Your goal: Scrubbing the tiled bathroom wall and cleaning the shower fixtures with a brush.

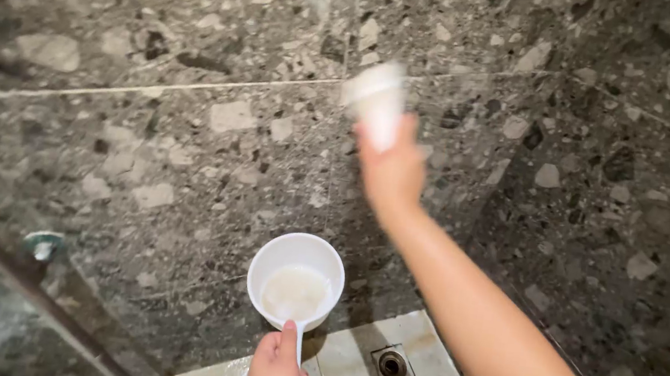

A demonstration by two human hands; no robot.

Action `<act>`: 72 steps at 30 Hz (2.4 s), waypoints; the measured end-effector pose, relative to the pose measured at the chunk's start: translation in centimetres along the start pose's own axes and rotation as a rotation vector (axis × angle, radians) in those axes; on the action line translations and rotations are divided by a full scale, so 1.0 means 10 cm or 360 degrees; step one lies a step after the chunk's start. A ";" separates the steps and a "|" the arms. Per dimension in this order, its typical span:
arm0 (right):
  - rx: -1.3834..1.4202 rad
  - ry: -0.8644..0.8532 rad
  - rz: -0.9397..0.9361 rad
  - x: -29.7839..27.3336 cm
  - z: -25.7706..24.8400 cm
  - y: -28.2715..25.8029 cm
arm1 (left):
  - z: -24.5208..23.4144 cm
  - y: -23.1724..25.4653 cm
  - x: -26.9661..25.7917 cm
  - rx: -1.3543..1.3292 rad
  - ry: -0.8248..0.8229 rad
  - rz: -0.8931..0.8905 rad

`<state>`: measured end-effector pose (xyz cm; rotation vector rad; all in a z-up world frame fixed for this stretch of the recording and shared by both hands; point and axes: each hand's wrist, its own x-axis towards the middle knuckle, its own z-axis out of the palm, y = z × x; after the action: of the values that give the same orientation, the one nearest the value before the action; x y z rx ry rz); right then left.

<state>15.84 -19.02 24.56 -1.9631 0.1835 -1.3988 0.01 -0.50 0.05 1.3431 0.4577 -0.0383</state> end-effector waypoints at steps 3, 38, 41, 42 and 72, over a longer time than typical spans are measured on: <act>-0.0434 -0.0470 -0.0123 0.08 -0.22 0.09 | 0.09 -0.08 -0.04 0.0069 -0.0011 -0.0060; -0.0199 0.0054 0.0218 1.10 -0.47 1.69 | 0.24 -0.62 0.50 0.0215 0.0064 -0.0172; -0.0170 -0.0078 0.0171 0.77 -0.40 1.37 | 0.22 -0.73 0.57 0.0165 -0.0025 -0.0084; -0.0031 0.0021 0.0290 0.64 -0.33 1.30 | 0.27 -0.69 0.52 0.0171 -0.0100 -0.0100; -0.1157 -0.0862 -0.1294 0.13 -0.26 -0.18 | -0.15 0.13 -0.12 0.0111 0.0032 -0.0025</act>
<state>13.61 -19.56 27.10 -3.1811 -0.4800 -1.2668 -1.20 0.89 1.44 1.4094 0.4880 -0.0543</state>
